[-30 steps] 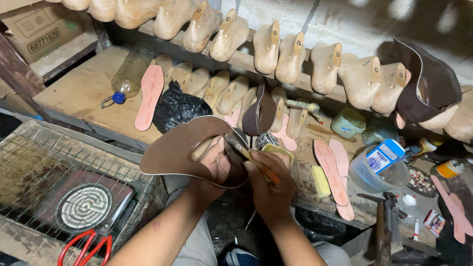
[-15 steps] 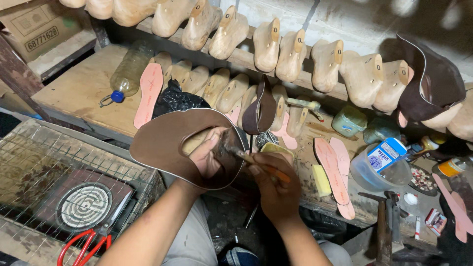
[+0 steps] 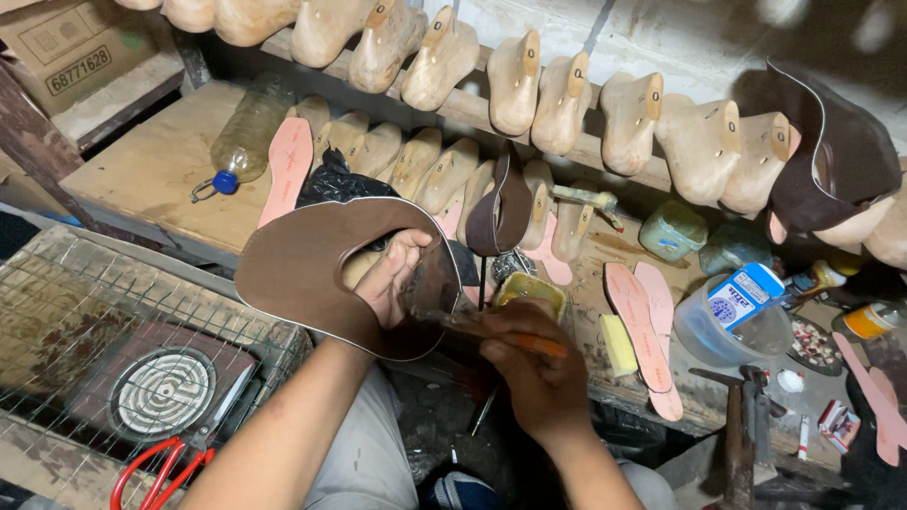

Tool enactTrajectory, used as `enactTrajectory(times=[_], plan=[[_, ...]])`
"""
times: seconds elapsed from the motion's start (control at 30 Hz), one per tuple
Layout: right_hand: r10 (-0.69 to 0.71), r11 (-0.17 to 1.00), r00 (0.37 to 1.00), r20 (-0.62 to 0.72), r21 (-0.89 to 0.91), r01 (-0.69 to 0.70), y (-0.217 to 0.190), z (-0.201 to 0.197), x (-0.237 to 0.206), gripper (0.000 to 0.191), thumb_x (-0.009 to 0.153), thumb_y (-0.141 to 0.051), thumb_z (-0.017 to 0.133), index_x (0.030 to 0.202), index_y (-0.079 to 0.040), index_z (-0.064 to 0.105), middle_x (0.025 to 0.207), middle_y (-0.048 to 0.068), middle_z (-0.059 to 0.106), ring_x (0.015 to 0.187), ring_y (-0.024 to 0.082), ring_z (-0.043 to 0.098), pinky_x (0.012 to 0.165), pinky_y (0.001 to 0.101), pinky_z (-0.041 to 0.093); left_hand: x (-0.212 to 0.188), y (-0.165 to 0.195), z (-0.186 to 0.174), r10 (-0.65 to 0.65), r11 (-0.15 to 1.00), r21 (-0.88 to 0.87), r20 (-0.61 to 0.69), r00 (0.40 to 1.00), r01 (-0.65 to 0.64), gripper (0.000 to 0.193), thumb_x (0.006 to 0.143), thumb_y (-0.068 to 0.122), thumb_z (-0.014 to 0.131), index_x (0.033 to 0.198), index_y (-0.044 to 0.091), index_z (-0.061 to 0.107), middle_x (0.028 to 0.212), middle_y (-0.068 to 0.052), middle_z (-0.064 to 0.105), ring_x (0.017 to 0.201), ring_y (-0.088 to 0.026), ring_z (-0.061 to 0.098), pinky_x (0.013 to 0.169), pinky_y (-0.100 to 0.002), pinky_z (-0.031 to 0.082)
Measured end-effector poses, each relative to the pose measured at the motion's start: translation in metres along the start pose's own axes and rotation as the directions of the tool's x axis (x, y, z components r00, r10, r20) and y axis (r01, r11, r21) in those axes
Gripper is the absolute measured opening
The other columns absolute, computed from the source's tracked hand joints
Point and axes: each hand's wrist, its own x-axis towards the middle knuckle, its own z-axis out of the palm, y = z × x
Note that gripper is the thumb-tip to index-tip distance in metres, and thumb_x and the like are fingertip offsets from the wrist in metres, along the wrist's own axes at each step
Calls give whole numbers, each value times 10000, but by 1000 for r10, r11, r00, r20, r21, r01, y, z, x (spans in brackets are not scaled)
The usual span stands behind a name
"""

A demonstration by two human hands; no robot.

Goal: The person applies glue to the edges of brown shoe uppers and pink insoles using a brush. They repeatedly dip the brush into a container of yellow glue and coat the surfaces, then place the parts on the workbench.

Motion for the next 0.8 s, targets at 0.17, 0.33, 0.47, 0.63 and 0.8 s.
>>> enactTrajectory(times=[0.17,0.33,0.47,0.63,0.8], plan=[[-104,991,956,-274,53,123,0,-32,1,163,993,-79,631,1151,-47,658,1205,99,680,1065,165,664,927,294,545,-7,3,-13,54,998,12,51,997,-54,425,1134,271,592,1439,-2,476,1197,-97,580,1193,-215,573,1103,-408,471],[67,825,986,-150,-547,-139,41,-57,46,180,913,-202,723,974,-32,727,888,155,718,824,249,693,764,359,546,-11,14,-16,-22,1000,-16,38,999,23,393,1068,216,590,1377,18,449,1228,-106,630,1095,-179,633,962,-333,514],[279,817,960,-4,-524,-239,69,-48,55,236,859,-249,737,959,-36,753,834,164,729,777,281,704,725,381,545,-9,21,-11,-19,1000,-20,97,995,21,394,1098,173,596,1430,8,463,1247,-125,631,1119,-181,631,971,-320,502],[195,870,981,-15,-459,-180,70,-55,50,230,901,-236,695,1009,-38,742,919,143,756,846,257,727,786,352,554,-4,33,-1,-59,998,5,74,995,59,371,1047,192,578,1364,30,472,1298,-153,628,1189,-228,641,1045,-391,513],[239,906,966,-96,-336,-257,53,-73,43,246,907,-192,703,1087,-23,711,978,111,772,893,238,726,798,327,556,5,45,8,-63,998,-26,66,996,65,328,1064,193,564,1343,36,492,1292,-149,635,1203,-242,638,1061,-416,513]])
